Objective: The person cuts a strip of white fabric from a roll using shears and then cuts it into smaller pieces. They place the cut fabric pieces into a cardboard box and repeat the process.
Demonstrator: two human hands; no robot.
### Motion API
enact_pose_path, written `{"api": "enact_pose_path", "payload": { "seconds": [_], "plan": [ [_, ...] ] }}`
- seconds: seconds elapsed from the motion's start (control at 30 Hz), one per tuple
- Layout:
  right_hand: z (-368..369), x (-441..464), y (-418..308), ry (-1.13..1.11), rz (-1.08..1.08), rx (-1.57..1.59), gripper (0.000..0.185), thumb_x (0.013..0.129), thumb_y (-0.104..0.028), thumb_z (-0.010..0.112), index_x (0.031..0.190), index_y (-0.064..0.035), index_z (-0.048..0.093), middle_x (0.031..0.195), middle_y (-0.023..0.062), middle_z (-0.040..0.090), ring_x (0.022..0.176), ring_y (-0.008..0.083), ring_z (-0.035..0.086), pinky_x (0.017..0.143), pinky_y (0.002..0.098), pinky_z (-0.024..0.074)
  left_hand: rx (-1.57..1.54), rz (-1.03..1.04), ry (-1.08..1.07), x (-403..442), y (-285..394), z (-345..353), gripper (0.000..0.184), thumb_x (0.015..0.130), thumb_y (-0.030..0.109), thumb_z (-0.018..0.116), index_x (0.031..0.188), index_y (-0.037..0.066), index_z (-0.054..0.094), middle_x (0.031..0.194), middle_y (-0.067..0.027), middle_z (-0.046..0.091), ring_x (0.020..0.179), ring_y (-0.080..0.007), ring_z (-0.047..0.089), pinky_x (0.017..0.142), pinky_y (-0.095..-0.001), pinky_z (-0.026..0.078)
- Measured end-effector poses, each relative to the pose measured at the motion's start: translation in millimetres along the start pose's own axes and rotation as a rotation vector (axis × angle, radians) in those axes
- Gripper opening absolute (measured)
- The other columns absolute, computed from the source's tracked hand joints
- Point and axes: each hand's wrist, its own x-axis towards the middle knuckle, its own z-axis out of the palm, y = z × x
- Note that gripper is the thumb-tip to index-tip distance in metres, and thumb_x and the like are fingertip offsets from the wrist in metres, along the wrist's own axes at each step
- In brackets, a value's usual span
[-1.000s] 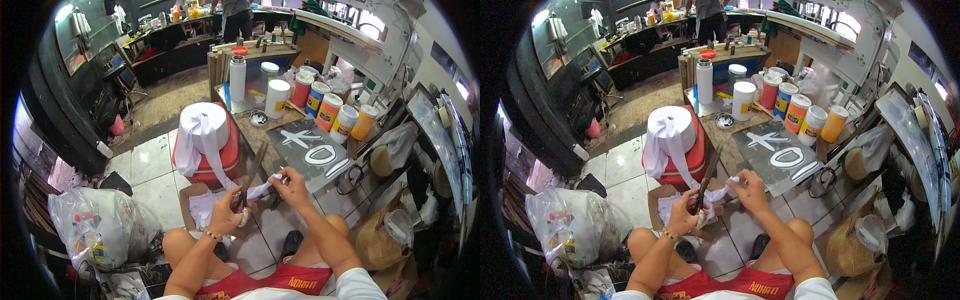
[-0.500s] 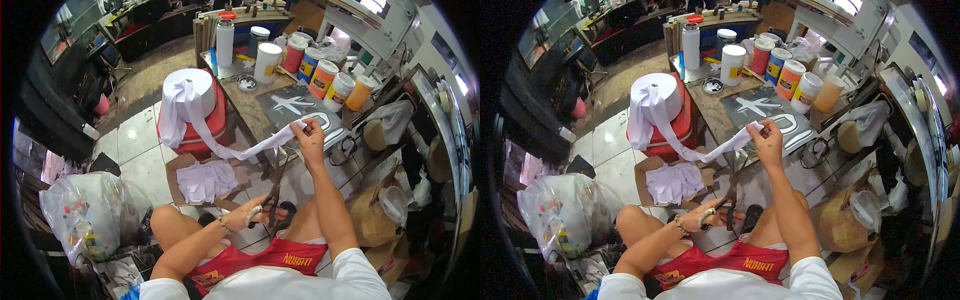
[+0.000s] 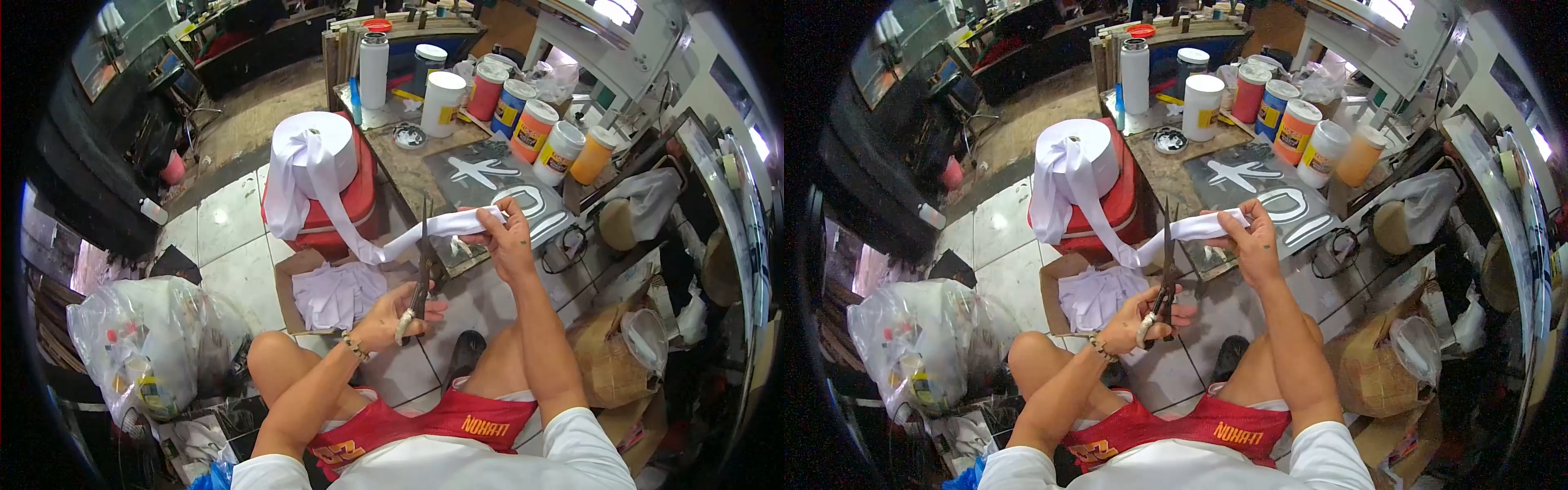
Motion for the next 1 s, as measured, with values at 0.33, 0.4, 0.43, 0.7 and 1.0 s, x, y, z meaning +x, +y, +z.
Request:
{"api": "enact_pose_path", "payload": {
  "seconds": [0.33,0.4,0.43,0.7,1.0],
  "plan": [
    [-34,3,-16,-0.233,0.293,-0.002,0.039,0.087,-0.014,0.070,0.120,-0.0049,0.052,0.100,0.0136,0.068,0.089,0.0176,0.067,0.079,0.0286,0.0520,0.205,0.006,0.001,-9,13,-4,0.075,0.076,0.010,0.080,0.139,0.003,0.039,0.122,-0.0196,0.063,0.102,-0.0227,0.067,0.086,-0.0341,0.054],
    [-32,3,-7,-0.253,0.196,-0.370,0.036,0.086,-0.018,0.073,0.116,-0.0027,0.060,0.098,0.0068,0.068,0.087,0.0138,0.065,0.078,0.0264,0.0514,0.207,0.007,-0.012,-8,10,-8,0.075,0.076,0.008,0.078,0.139,0.004,0.038,0.121,-0.0187,0.063,0.101,-0.0212,0.066,0.086,-0.0337,0.054],
    [-18,-4,-9,-0.259,0.163,-0.406,0.032,0.087,-0.022,0.073,0.111,-0.0022,0.066,0.094,0.0008,0.066,0.082,0.0091,0.061,0.073,0.0234,0.0484,0.203,0.001,-0.026,-8,7,-9,0.075,0.076,0.005,0.077,0.140,0.005,0.038,0.120,-0.0177,0.064,0.100,-0.0198,0.066,0.085,-0.0333,0.054],
    [-4,-8,7,-0.347,0.212,-0.611,0.020,0.090,-0.019,0.071,0.097,-0.0018,0.065,0.086,-0.0023,0.063,0.077,0.0040,0.054,0.065,0.0222,0.0428,0.224,0.022,-0.073,-4,-8,-14,0.085,0.077,0.008,0.078,0.147,0.006,0.030,0.129,-0.0129,0.058,0.110,-0.0151,0.059,0.093,-0.0304,0.050],
    [-6,-14,10,-0.500,0.254,-0.596,0.025,0.094,-0.027,0.067,0.088,-0.0028,0.065,0.074,-0.0058,0.054,0.068,0.0036,0.047,0.058,0.0224,0.0375,0.213,0.079,-0.128,-6,-8,-11,0.099,0.073,0.017,0.084,0.151,0.005,0.023,0.140,-0.0155,0.049,0.128,-0.0197,0.050,0.098,-0.0323,0.046]
  ]
}}
